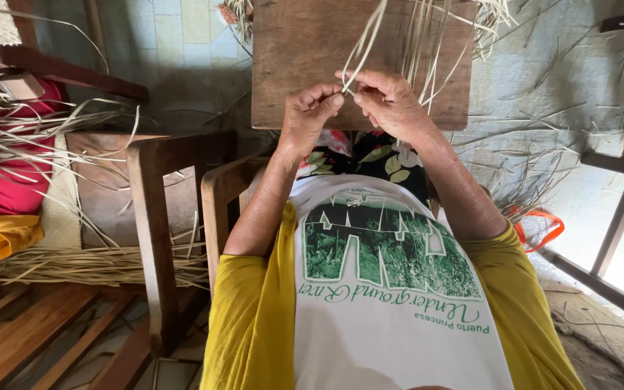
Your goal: Weaving long strands of plant material into a pattern.
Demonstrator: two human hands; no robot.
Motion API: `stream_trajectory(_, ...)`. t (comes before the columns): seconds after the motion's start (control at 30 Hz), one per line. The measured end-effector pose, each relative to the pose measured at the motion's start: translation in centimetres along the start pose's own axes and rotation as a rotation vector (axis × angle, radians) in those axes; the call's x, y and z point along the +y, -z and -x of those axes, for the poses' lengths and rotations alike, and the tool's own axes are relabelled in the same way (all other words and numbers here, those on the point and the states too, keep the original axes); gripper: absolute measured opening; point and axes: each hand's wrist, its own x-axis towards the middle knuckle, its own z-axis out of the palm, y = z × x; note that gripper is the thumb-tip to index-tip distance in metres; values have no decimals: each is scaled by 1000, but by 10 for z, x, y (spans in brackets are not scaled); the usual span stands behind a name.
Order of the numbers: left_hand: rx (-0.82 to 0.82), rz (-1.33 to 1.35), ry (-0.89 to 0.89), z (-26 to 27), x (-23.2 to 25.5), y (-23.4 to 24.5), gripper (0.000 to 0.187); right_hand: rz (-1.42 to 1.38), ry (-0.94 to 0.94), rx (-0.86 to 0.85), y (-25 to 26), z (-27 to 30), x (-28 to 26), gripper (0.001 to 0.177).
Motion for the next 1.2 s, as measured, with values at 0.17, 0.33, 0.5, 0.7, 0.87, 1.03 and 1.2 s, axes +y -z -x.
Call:
stream_trajectory(0.17, -10, 22, 91, 0, -12, 5, 20, 38, -19, -35, 0, 0, -13, 52)
stream_trajectory(0.33, -46, 56, 120, 0, -9, 5, 23, 61, -25, -65, 3, -3, -15, 61)
stream_trajectory(0.5, -36, -22, 55, -1, -3, 7, 16, -8, 46, 2, 3, -5, -20, 19)
stream_trajectory(0.7, -23, -77, 12, -1, 6, 1, 8, -22, 23, 36, -3, -3, -9, 34)
stream_trajectory(0.87, -47, 104, 69, 0, 9, -4, 10, 18, 146, 62, -9, -6, -6, 36)
stream_trajectory(1.03, -51, 151, 88, 0, 1, -3, 17, 84, 21, 6, -6, -1, -7, 48)
stream_trajectory(1.2, -30, 116, 42, -1, 7, -7, 16, 116, -9, -35, -3, -1, -10, 59)
